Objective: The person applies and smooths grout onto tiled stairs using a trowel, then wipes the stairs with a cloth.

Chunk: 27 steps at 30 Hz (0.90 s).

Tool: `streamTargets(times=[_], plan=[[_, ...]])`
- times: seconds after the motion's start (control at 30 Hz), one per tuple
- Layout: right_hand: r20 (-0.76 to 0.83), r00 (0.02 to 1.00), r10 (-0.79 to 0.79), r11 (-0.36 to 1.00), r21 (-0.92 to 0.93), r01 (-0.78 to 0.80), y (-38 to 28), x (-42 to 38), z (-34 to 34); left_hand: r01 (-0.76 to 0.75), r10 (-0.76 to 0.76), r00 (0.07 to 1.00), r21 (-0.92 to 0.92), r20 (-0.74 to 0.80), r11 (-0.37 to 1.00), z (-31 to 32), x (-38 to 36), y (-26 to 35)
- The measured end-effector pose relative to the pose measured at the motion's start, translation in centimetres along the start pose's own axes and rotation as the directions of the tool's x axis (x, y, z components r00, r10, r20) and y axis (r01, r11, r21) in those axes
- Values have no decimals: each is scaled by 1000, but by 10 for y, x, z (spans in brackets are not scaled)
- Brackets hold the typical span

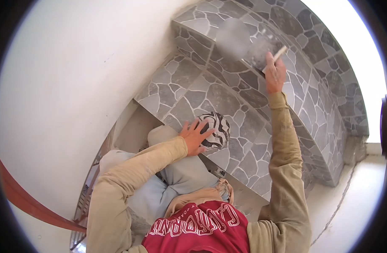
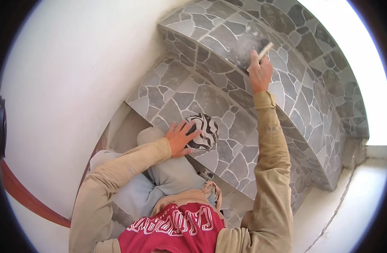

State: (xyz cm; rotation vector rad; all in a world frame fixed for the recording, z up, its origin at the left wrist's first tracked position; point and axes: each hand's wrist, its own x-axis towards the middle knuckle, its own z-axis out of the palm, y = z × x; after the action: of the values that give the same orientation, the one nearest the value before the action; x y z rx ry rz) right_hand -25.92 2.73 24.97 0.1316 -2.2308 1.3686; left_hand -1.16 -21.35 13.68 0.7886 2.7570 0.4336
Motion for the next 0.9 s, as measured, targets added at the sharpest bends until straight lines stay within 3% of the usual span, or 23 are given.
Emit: streamTargets(times=[0.13, 0.17, 0.27, 0.3, 0.37, 0.47, 0.53, 0.6, 0.63, 0.67, 0.73, 0.77, 0.8, 0.83, 0.87, 0.9], plan=[[57, 995, 84, 995, -61, -81, -7, 4, 5, 8, -8, 1000, 4, -27, 1000, 24, 38, 3], [56, 994, 97, 995, 5, -97, -4, 5, 8, -75, 72, 996, -49, -56, 996, 38, 52, 5], [32, 998, 58, 997, -50, -56, 4, 3, 7, -301, 283, 948, -122, -142, 946, 81, 103, 37], [42, 997, 57, 998, 10, -58, 6, 4, 10, -395, 377, 911, -93, -167, 914, 87, 120, 54], [60, 996, 70, 997, -49, -67, 3, 5, 7, -583, 536, 760, -20, -367, 812, 89, 155, 104], [99, 991, 86, 993, -86, -78, -6, 4, 7, -638, 611, 737, 0, -287, 770, 102, 207, 144], [120, 989, 89, 994, -74, -80, -4, 7, 5, -447, 450, 862, 69, -232, 892, 103, 241, 126], [135, 989, 60, 992, -117, -44, 3, 5, 4, -485, 495, 847, 97, -196, 869, 110, 270, 49], [134, 988, 78, 992, -111, -63, 1, 3, 2, -466, 485, 832, 135, -271, 874, 67, 247, 12], [119, 990, 80, 993, -99, -69, -5, 3, 2, -411, 444, 862, 174, -246, 895, 53, 239, -34], [102, 991, 84, 994, -73, -77, -7, 2, 8, -367, 350, 866, 21, -357, 930, 21, 209, -144], [98, 992, 80, 995, -70, -74, -6, 3, 8, 32, -177, 919, -382, -352, 924, 9, 186, -186], [95, 992, 78, 995, -73, -71, -4, 3, 6, 138, -182, 908, -143, -377, 980, -3, 167, -249], [88, 993, 73, 995, -75, -66, -2, 5, 5, 94, -520, 805, -804, -286, 587, 10, 161, -330], [87, 994, 64, 995, -83, -57, 1, 7, 6, 87, -517, 804, -803, -292, 590, -36, 133, -297], [89, 994, 61, 995, -88, -53, 2, 6, 9, 104, -342, 871, -549, -353, 830, -77, 132, -236]])
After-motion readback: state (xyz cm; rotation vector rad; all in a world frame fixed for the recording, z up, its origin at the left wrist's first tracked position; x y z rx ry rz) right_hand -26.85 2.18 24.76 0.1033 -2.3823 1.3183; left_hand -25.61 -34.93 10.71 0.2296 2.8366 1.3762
